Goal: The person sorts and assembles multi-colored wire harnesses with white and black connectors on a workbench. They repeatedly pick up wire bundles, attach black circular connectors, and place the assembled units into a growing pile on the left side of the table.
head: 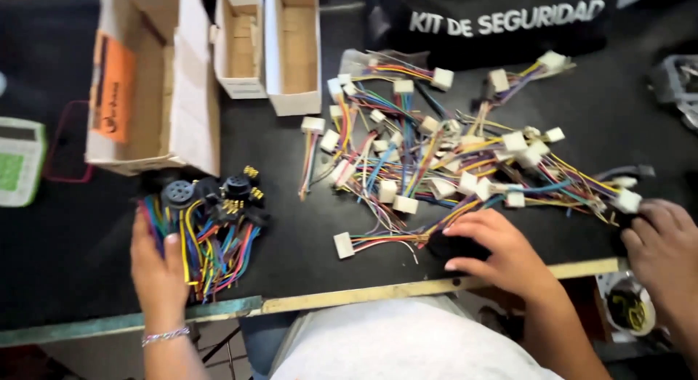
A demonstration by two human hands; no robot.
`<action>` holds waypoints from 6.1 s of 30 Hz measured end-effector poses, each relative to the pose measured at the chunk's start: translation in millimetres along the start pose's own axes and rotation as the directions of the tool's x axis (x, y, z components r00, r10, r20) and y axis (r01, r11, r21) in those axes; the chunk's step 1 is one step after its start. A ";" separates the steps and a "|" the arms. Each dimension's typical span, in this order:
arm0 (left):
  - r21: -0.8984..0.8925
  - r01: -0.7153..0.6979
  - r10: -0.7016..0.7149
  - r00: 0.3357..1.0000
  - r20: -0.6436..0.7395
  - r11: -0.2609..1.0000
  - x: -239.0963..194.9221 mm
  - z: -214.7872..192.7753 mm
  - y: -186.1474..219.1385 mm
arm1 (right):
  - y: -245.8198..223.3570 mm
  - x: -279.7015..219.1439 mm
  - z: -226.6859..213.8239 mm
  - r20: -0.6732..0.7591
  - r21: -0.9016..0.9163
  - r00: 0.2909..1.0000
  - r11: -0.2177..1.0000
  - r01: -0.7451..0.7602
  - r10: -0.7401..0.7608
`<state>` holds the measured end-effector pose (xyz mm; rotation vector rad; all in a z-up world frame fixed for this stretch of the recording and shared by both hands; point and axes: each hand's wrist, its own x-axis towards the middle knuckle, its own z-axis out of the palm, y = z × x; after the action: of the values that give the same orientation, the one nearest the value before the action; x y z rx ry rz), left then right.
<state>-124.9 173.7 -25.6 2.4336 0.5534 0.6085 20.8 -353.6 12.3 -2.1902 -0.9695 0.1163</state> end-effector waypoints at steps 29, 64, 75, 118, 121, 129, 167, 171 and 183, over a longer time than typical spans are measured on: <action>-0.225 -0.797 0.768 0.601 -0.220 0.560 23.6 108.1 206.5 | -55.6 147.2 29.3 -0.508 0.103 0.721 0.798 0.594 -0.471; -0.216 -0.821 0.702 0.566 -0.432 0.529 38.2 167.7 174.5 | -7.6 156.6 88.9 -0.481 -0.205 0.656 0.802 0.561 -0.582; -0.239 -0.829 0.707 0.557 -0.436 0.506 38.6 159.9 179.9 | -1.4 155.4 90.9 -0.499 -0.160 0.660 0.808 0.567 -0.562; -0.339 -0.814 0.677 0.581 -0.452 0.472 39.3 157.0 172.4 | -25.4 156.9 81.6 -0.446 -0.256 0.594 0.731 0.632 -0.670; -0.443 -0.770 0.684 0.625 -0.377 0.460 34.2 124.9 179.4 | -24.7 152.4 87.0 -0.491 -0.206 0.571 0.724 0.658 -0.658; -0.012 -0.275 0.200 0.728 -0.655 0.961 -18.0 0.1 112.2 | -18.7 139.3 88.0 -0.216 -0.112 0.706 0.735 0.668 -0.675; 0.101 0.178 -0.187 0.978 0.091 0.979 5.4 -14.9 52.4 | -54.7 127.4 95.4 0.118 0.019 0.590 0.596 0.803 -0.799; 0.195 0.302 -0.338 0.922 0.189 0.933 9.7 -7.7 42.9 | -45.1 126.9 104.6 0.162 0.020 0.585 0.595 0.803 -0.795; 0.232 0.143 -0.203 0.944 0.261 0.962 -14.8 5.1 71.9 | -54.5 133.1 110.7 -0.047 0.006 0.588 0.588 0.809 -0.807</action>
<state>-116.4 109.9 9.9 2.5709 0.7329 0.1276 43.7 -174.6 -7.1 -1.5021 -1.8374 -0.3506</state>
